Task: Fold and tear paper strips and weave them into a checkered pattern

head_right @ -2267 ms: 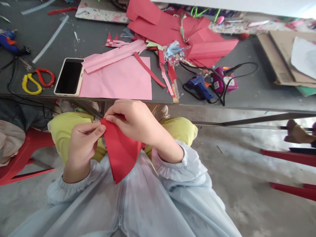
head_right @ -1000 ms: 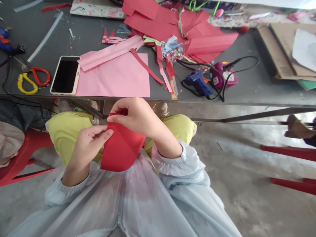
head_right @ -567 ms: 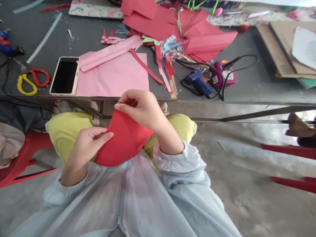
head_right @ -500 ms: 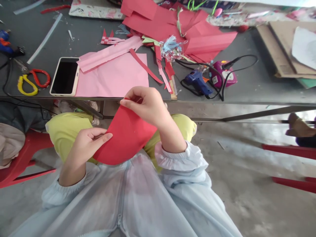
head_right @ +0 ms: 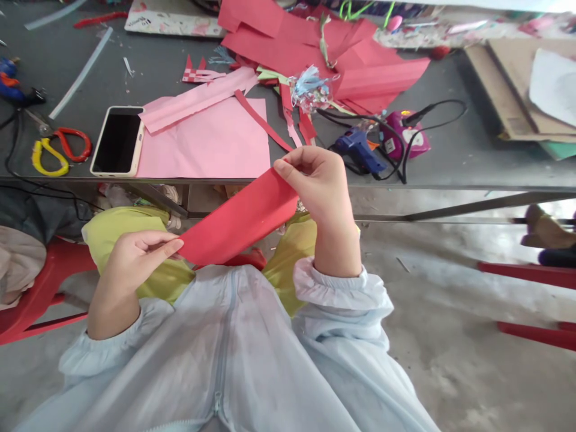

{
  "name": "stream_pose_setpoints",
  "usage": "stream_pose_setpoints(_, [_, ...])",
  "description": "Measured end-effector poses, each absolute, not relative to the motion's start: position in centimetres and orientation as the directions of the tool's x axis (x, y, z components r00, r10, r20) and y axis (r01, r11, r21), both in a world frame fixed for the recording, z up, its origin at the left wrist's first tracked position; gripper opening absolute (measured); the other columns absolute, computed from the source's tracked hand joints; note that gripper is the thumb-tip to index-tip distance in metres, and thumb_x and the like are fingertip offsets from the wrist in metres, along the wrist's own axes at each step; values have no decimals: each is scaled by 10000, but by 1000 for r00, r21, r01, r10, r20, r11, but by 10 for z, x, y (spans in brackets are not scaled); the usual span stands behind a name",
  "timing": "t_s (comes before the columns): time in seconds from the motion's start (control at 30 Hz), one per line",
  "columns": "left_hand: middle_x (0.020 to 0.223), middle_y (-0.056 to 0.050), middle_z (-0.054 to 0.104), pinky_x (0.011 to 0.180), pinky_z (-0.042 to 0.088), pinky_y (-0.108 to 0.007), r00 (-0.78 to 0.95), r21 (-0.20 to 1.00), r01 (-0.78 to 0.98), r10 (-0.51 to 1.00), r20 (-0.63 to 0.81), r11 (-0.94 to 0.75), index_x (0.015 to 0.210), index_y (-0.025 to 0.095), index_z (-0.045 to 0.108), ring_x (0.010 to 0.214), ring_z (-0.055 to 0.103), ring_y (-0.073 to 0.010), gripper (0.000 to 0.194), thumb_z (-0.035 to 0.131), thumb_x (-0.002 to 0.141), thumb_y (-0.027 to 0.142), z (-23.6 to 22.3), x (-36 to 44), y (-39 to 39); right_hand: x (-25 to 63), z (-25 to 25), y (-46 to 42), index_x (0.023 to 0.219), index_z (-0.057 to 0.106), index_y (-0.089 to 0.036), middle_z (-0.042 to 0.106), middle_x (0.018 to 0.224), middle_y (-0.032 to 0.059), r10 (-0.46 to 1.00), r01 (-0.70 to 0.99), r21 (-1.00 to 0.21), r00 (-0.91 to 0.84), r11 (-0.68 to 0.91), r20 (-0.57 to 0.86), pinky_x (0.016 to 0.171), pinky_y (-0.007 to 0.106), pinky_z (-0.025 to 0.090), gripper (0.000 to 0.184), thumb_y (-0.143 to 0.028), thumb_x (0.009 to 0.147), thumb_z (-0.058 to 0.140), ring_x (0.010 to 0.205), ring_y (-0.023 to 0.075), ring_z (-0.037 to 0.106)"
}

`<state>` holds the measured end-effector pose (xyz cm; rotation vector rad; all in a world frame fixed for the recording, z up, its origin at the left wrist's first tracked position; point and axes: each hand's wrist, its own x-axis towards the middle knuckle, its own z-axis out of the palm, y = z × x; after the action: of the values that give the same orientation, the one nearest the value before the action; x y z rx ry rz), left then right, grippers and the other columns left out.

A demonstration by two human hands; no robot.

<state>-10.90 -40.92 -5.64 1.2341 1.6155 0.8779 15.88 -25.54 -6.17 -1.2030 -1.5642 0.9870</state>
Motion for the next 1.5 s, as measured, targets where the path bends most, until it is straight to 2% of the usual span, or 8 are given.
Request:
stream_pose_setpoints(0.2, [777,-10,769,657,569,-235,-278,878,448,960,-44,170,818,221,766,722,707,-160,129,750,799,348,-51,-123,-398,173,-46,-259,707,666,-203,644,678,24,946,362,-917,-322,166,44,587,312,445,206,-370,765,771,627,151,559])
stream_pose_setpoints(0.37, [974,-19,775,788,595,-291,-248,875,482,965,82,50,1022,235,734,879,721,-188,246,755,783,292,-33,-133,-369,176,-38,-261,882,753,-187,758,832,65,676,450,-857,-715,251,-177,674,324,545,309,-486,808,722,736,189,683])
stream_pose_setpoints(0.53, [1120,-59,763,947,576,-351,48,855,507,994,94,-106,1168,212,704,1045,719,-229,398,741,774,258,-20,-119,-322,147,-50,-260,1146,713,-194,774,1082,88,711,338,-905,-701,259,-59,796,335,584,372,-471,914,623,948,207,728])
stream_pose_setpoints(0.7, [920,-21,781,899,580,-357,287,868,473,958,10,-150,1341,250,607,975,741,-228,589,721,765,211,-15,-106,-279,116,-49,-245,1128,693,-139,765,1024,92,777,192,-941,-621,278,103,831,334,573,380,-423,876,679,916,189,714])
stream_pose_setpoints(0.83, [874,-6,771,871,576,-361,282,880,462,959,-29,-109,1339,277,610,1004,741,-252,628,733,728,198,-5,-106,-254,106,-43,-226,987,704,-132,742,860,51,830,125,-961,-538,248,144,716,300,558,292,-352,802,754,769,158,679])
stream_pose_setpoints(1.03, [952,-13,778,802,586,-352,287,901,431,954,-85,-49,1369,273,577,895,752,-225,670,747,721,246,0,-116,-230,101,-37,-190,911,704,-153,716,853,25,789,33,-987,-605,160,108,695,274,529,160,-288,824,705,771,136,634])
stream_pose_setpoints(1.3, [982,-61,786,764,591,-355,291,929,370,945,-149,32,1384,215,550,897,747,-235,672,742,744,284,-17,-135,-221,86,-36,-155,820,622,-165,612,751,-6,734,113,-992,-678,49,-41,609,256,440,175,-245,750,761,692,115,552])
stream_pose_setpoints(1.5, [1089,-75,747,831,575,-349,196,893,449,974,-115,15,1167,199,652,995,708,-230,441,729,764,359,-34,-138,-218,76,-49,-151,758,533,-191,483,682,-48,716,185,-978,-695,94,-62,558,245,353,230,-276,748,746,639,98,442])
